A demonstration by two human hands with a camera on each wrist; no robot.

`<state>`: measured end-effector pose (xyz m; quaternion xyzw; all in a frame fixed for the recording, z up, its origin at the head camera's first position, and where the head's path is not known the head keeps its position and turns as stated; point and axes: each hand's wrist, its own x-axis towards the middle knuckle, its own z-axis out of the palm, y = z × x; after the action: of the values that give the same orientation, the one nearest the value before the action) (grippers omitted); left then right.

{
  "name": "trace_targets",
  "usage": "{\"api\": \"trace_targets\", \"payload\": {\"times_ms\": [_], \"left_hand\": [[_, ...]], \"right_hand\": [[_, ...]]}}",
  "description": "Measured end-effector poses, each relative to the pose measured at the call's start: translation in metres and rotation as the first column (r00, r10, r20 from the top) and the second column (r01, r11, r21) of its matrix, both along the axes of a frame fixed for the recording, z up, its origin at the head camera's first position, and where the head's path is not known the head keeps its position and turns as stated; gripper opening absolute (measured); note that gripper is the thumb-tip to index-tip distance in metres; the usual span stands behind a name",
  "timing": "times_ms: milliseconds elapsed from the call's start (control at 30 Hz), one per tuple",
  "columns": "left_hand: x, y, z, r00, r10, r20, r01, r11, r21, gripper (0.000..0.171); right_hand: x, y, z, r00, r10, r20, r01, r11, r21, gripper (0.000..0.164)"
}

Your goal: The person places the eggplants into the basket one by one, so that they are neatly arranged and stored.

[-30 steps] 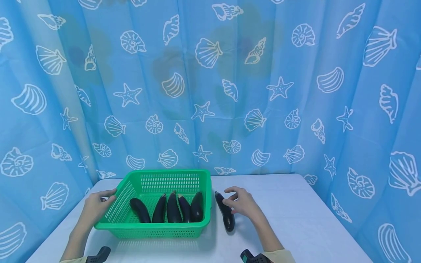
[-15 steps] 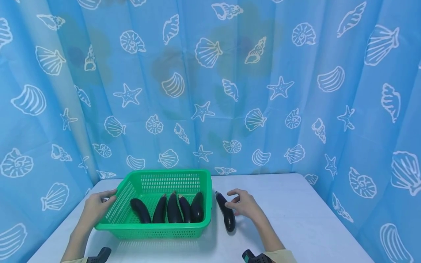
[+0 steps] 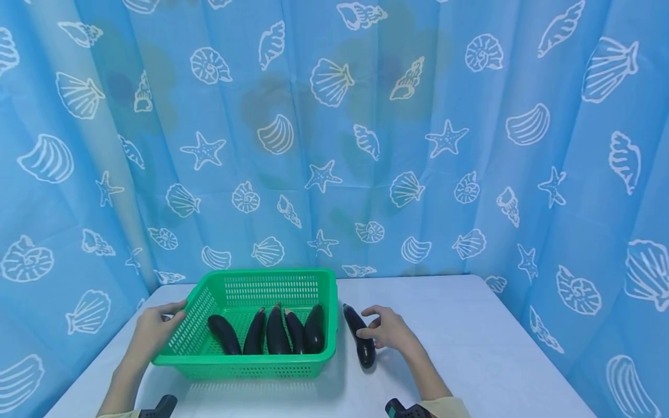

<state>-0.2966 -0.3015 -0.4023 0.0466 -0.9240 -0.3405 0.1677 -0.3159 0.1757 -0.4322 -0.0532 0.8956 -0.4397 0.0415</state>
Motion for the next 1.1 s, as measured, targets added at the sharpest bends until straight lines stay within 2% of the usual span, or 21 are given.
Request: {"api": "trace_targets", "payload": {"times_ms": [367, 600, 833, 1100], "left_hand": [[0.0004, 0.0004, -0.0007, 1.000, 0.007, 0.002, -0.007, 1.000, 0.005, 0.040], [-0.0002, 0.0005, 0.0015, 1.000, -0.001, 0.024, 0.000, 1.000, 0.015, 0.041], [-0.0010, 0.0005, 0.0014, 1.000, -0.016, -0.004, 0.016, 1.000, -0.004, 0.041], [-0.0006, 0.0001, 0.0015, 1.000, -0.010, 0.004, 0.011, 1.000, -0.006, 0.041]], "right_hand": [[-0.0009, 0.0004, -0.0064, 0.999, 0.045, 0.023, -0.045, 0.999, -0.002, 0.055], [-0.0012, -0.0006, -0.0065, 0.999, 0.026, 0.043, -0.026, 1.000, 0.012, 0.057], [0.0002, -0.0029, -0.0068, 0.998, 0.018, 0.066, -0.018, 1.000, 0.002, 0.059], [-0.0016, -0.0035, -0.0093, 0.997, 0.008, 0.077, -0.007, 1.000, -0.015, 0.058]]}}
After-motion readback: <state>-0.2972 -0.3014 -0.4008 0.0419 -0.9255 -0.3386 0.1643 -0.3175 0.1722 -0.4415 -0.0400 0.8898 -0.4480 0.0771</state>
